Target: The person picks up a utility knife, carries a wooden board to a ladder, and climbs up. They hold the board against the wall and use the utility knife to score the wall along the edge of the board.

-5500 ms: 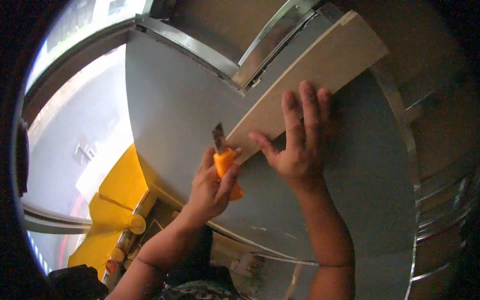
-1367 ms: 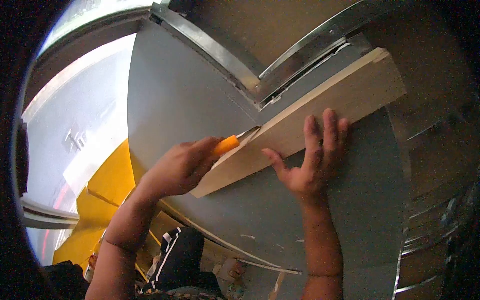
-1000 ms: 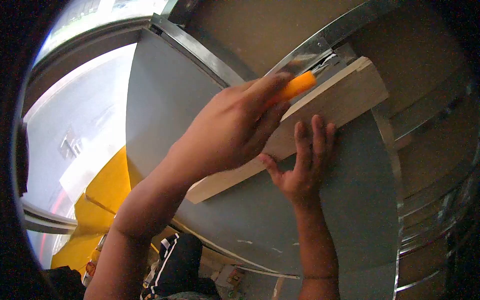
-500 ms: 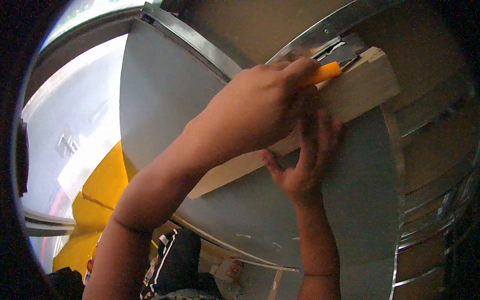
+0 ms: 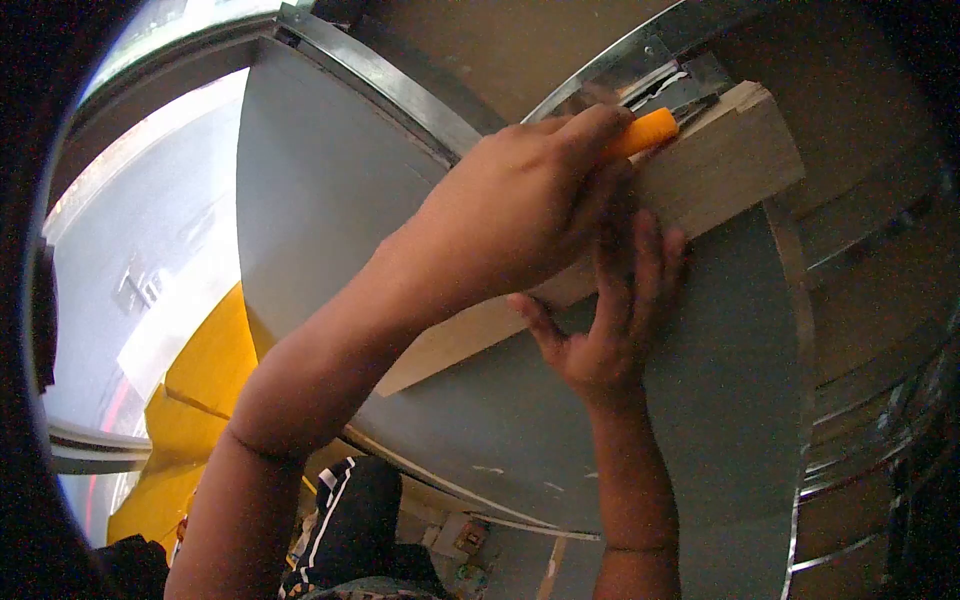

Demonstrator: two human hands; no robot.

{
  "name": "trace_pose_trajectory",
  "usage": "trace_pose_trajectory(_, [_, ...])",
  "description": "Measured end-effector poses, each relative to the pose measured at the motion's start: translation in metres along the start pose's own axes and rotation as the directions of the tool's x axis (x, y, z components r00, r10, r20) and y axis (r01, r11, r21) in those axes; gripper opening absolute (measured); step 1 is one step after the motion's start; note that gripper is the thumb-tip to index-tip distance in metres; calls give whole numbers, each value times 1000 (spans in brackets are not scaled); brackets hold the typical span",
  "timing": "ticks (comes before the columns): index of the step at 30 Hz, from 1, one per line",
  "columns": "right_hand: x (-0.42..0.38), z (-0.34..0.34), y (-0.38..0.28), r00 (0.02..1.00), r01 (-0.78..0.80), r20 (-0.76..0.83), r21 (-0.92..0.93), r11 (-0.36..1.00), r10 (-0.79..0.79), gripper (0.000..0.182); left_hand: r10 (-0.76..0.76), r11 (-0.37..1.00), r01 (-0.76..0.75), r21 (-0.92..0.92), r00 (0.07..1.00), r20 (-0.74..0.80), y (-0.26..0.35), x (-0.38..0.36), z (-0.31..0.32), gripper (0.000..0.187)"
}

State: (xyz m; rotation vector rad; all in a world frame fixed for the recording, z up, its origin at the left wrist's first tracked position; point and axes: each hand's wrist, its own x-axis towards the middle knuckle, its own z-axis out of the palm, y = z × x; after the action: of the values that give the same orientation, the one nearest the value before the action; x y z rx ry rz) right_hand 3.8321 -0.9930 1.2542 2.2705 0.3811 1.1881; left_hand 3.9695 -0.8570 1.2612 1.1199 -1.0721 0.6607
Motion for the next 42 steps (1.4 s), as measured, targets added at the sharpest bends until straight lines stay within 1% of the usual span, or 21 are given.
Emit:
trace_pose_trajectory(1, [0, 0, 0, 1000, -2, 6, -1, 1000, 2, 91, -4, 1000, 4, 1, 999, 33, 1, 0, -2, 24])
trace_pose_trajectory(2, [-1, -1, 1, 1000, -5, 12, -1, 1000, 5, 91, -6, 1000, 6, -1, 999, 33, 1, -1, -4, 24])
trace_pose_trajectory(4, [-1, -1, 2, 1000, 3, 19, 9, 1000, -4, 90, -52, 999, 52, 5, 992, 119, 2, -5, -11, 24])
trace_pose_trajectory(5, [-1, 0, 2, 1000, 13, 19, 21, 1000, -13, 90, -56, 998, 55, 8, 992, 117, 1, -9, -14, 24])
trace_pose_trajectory(7, [1, 1, 1, 1000, 17, 6, 31, 999, -17, 89, -99, 994, 104, -18, 978, 184, -2, -20, -18, 24])
trace_pose_trajectory(11, [3, -1, -1, 1000, 16, 9, 19, 1000, -16, 86, -108, 994, 110, -5, 979, 175, -8, -38, -20, 26])
trace_pose_trajectory(13, [4, -1, -2, 1000, 20, 4, 19, 1000, -20, 85, -167, 986, 168, 14, 960, 225, -9, -50, -25, 30])
trace_pose_trajectory(14, [5, -1, -3, 1000, 25, -4, 16, 1000, -25, 85, -169, 985, 170, 15, 960, 224, -8, -55, -27, 30])
trace_pose_trajectory(16, [7, -1, -2, 999, 35, 6, 12, 999, -35, 86, -224, 972, 235, -6, 935, 275, -9, -67, -31, 34])
trace_pose_trajectory(18, [6, -3, -3, 999, 43, 21, 7, 999, -43, 86, -245, 966, 258, -7, 926, 287, -12, -79, -34, 35])
trace_pose_trajectory(20, [5, -4, -5, 999, 14, 42, -18, 1000, -13, 88, -262, 961, 277, -8, 917, 302, -14, -91, -35, 37])
trace_pose_trajectory(24, [8, -5, -7, 999, 26, 43, -25, 999, -25, 90, -278, 959, 284, 17, 925, 258, -20, -122, -36, 37])
trace_pose_trajectory(26, [7, -5, -10, 999, 1, 47, -39, 999, 1, 91, -290, 957, 288, 41, 926, 242, -23, -141, -38, 36])
trace_pose_trajectory(28, [7, -3, -9, 999, 10, 39, -24, 1000, -9, 92, -357, 934, 351, 74, 894, 270, -23, -154, -42, 37])
trace_pose_trajectory(29, [7, -2, -9, 999, 20, 30, -14, 1000, -19, 93, -362, 932, 355, 76, 892, 271, -23, -156, -43, 37])
trace_pose_trajectory(31, [8, -4, -11, 999, 10, 42, -13, 1000, -10, 94, -415, 905, 420, 60, 847, 333, -22, -156, -46, 40])
trace_pose_trajectory(33, [8, -5, -10, 999, 4, 52, -16, 1000, -3, 94, -406, 910, 409, 63, 852, 329, -24, -158, -46, 40])
trace_pose_trajectory(35, [8, -5, -9, 998, 32, 51, -43, 999, -29, 94, -393, 916, 395, 65, 859, 328, -26, -163, -45, 40])
trace_pose_trajectory(38, [8, -4, -10, 999, 19, 49, -35, 999, -17, 93, -416, 906, 418, 66, 850, 324, -27, -171, -49, 41])
trace_pose_trajectory(40, [7, -4, -11, 999, 10, 48, -29, 1000, -8, 93, -448, 887, 458, 64, 817, 363, -25, -173, -52, 40])
trace_pose_trajectory(42, [6, -4, -11, 999, -2, 46, -25, 1000, 3, 93, -453, 884, 463, 64, 814, 364, -25, -175, -53, 40])
